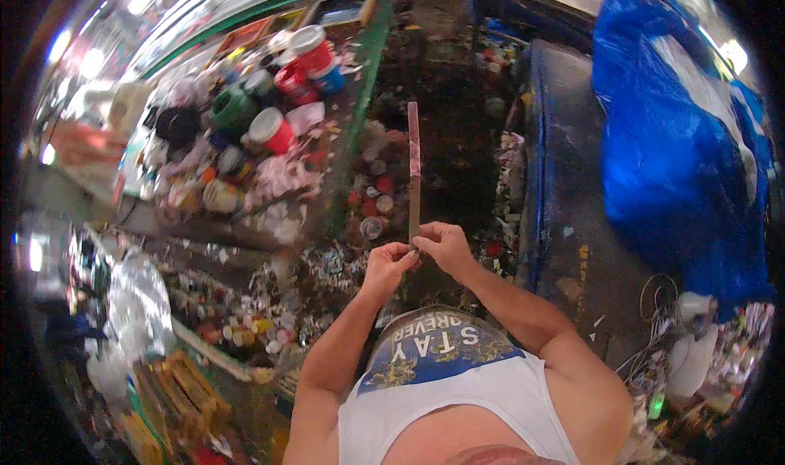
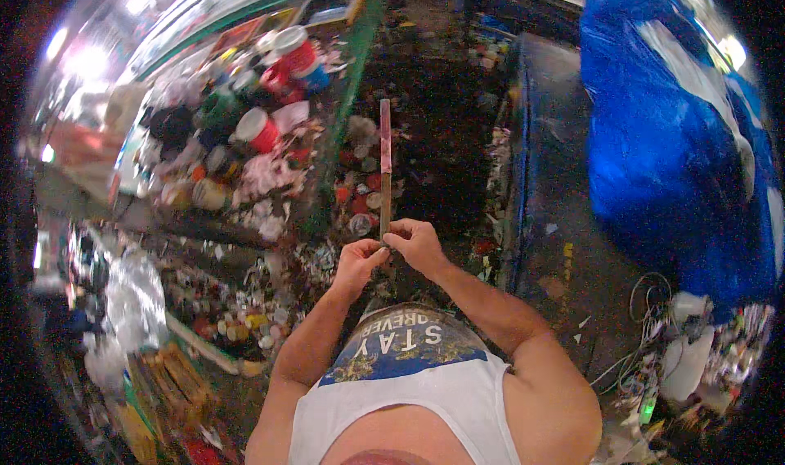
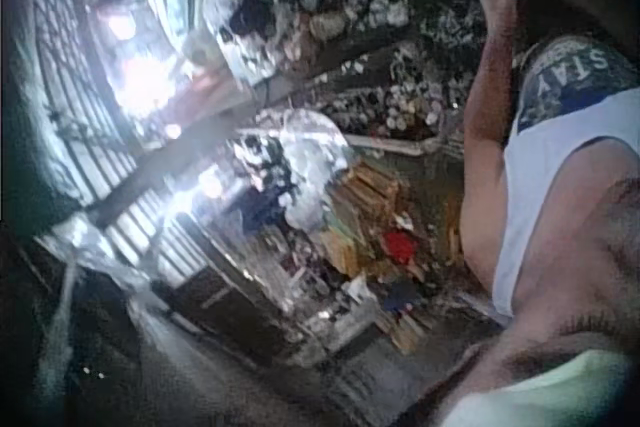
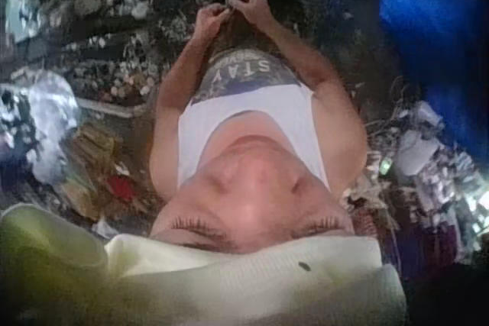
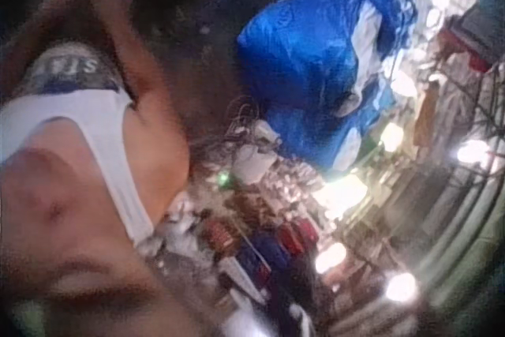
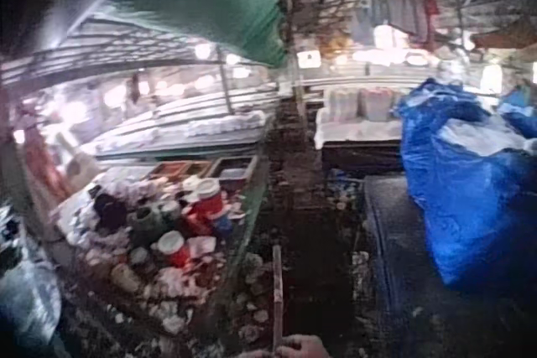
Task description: The person walks through a cluttered workshop, picks up a metal rod, and uses it to stir yellow paint in a small container. They then pour the paint into a plastic bag and set the container down.
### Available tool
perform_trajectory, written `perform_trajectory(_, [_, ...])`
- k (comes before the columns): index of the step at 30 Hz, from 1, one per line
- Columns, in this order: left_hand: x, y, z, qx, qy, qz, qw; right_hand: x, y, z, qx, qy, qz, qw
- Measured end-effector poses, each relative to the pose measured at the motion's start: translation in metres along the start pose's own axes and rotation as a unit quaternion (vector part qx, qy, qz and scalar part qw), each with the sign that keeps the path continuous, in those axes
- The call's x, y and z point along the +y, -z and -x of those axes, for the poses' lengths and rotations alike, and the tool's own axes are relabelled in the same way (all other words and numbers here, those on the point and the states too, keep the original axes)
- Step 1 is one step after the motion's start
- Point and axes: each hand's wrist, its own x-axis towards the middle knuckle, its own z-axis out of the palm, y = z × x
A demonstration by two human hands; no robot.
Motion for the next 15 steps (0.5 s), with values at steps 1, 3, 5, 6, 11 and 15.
perform_trajectory(1, [0.007, -0.003, -0.023, -0.02, 0.0, -0.006, 1.0, 0.0, 0.008, -0.012, 0.023, -0.003, -0.033, 0.999])
perform_trajectory(3, [0.019, -0.017, -0.069, -0.055, -0.002, -0.011, 0.998, -0.005, 0.028, -0.035, 0.084, -0.005, -0.036, 0.996])
perform_trajectory(5, [0.029, -0.028, -0.111, -0.099, 0.0, -0.049, 0.994, -0.017, 0.049, -0.06, 0.157, -0.004, 0.019, 0.987])
perform_trajectory(6, [0.029, -0.031, -0.138, -0.118, -0.002, -0.077, 0.99, -0.022, 0.06, -0.077, 0.177, -0.01, 0.029, 0.984])
perform_trajectory(11, [0.053, -0.024, -0.273, -0.194, -0.024, -0.087, 0.977, -0.026, 0.134, -0.167, 0.294, -0.01, 0.078, 0.953])
perform_trajectory(15, [0.103, 0.001, -0.364, -0.154, -0.047, -0.079, 0.984, -0.044, 0.186, -0.223, 0.364, -0.013, 0.079, 0.928])
